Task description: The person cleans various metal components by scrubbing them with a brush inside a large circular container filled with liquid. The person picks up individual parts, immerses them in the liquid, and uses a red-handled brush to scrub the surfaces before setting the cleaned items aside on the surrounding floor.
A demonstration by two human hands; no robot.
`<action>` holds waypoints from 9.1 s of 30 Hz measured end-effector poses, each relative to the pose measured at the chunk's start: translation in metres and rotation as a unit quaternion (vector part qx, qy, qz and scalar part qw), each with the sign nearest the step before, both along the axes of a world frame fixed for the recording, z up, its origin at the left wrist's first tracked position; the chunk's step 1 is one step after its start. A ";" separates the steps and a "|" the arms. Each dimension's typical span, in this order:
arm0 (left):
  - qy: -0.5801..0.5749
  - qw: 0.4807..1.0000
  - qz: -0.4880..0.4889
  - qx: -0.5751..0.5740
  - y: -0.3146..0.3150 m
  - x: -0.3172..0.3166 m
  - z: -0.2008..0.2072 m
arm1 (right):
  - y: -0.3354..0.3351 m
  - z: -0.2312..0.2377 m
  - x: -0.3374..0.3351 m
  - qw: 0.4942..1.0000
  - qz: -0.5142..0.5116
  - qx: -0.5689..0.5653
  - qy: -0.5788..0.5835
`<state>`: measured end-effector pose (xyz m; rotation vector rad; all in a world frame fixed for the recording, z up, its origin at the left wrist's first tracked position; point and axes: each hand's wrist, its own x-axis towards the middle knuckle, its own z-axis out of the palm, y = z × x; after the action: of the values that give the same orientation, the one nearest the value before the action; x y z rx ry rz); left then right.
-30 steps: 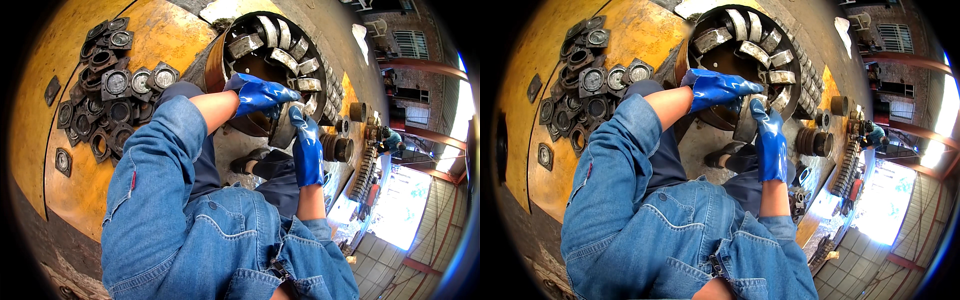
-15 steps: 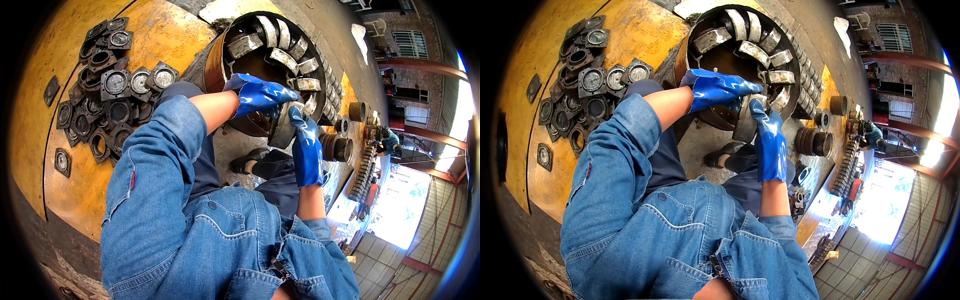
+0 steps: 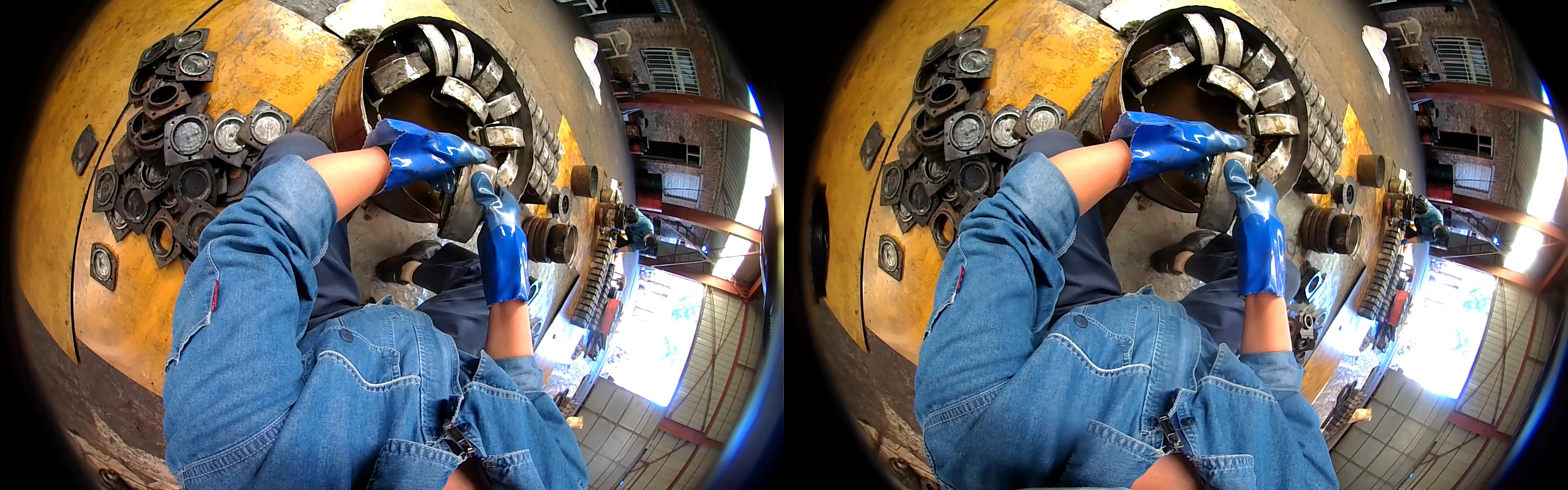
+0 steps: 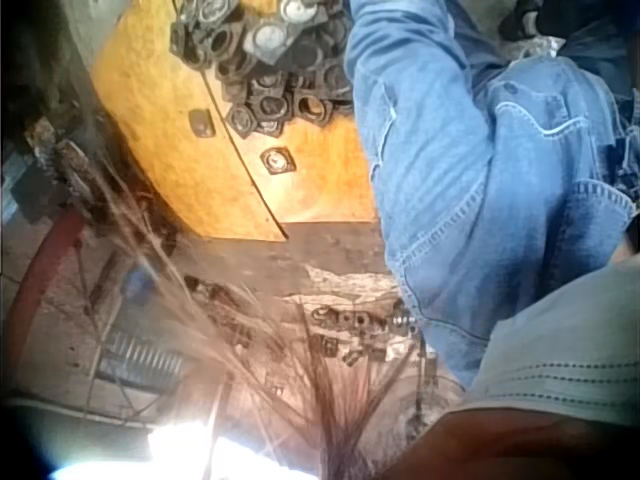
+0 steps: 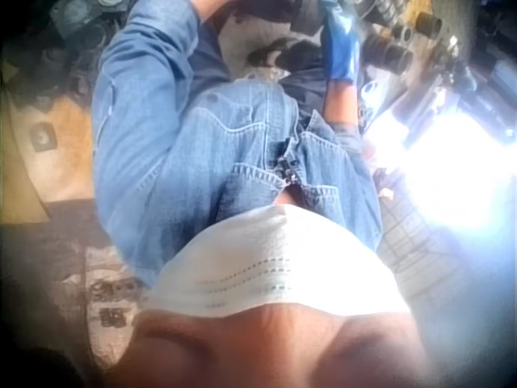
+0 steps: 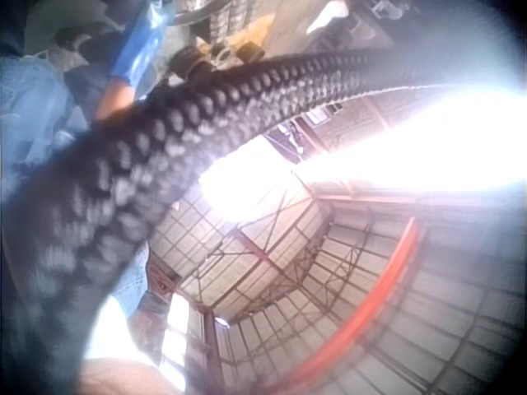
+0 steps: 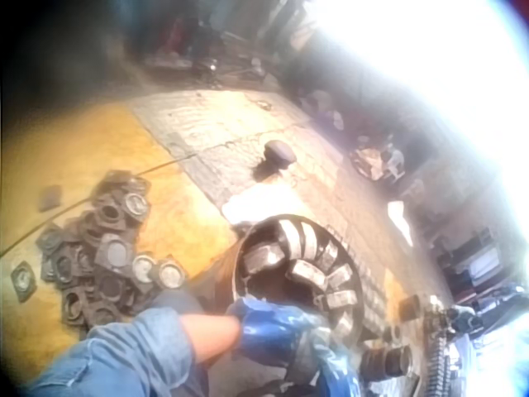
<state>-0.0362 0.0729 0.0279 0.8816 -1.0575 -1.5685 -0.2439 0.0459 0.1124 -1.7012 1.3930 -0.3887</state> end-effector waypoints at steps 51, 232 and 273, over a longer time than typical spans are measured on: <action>-0.046 0.998 -0.022 0.047 -0.009 -0.001 0.007 | -0.005 -0.010 -0.013 1.000 -0.022 0.003 0.014; -0.171 0.955 0.151 0.187 -0.002 0.015 -0.011 | -0.083 -0.005 -0.119 0.993 -0.016 0.035 -0.112; -0.009 0.928 0.305 0.213 -0.087 0.048 -0.038 | -0.243 -0.135 0.144 0.986 -0.072 0.071 0.135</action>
<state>0.0118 -0.0141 -0.0105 1.3677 -0.3761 -1.2586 -0.0997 -0.1966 -0.0228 -1.5839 1.7054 -0.1364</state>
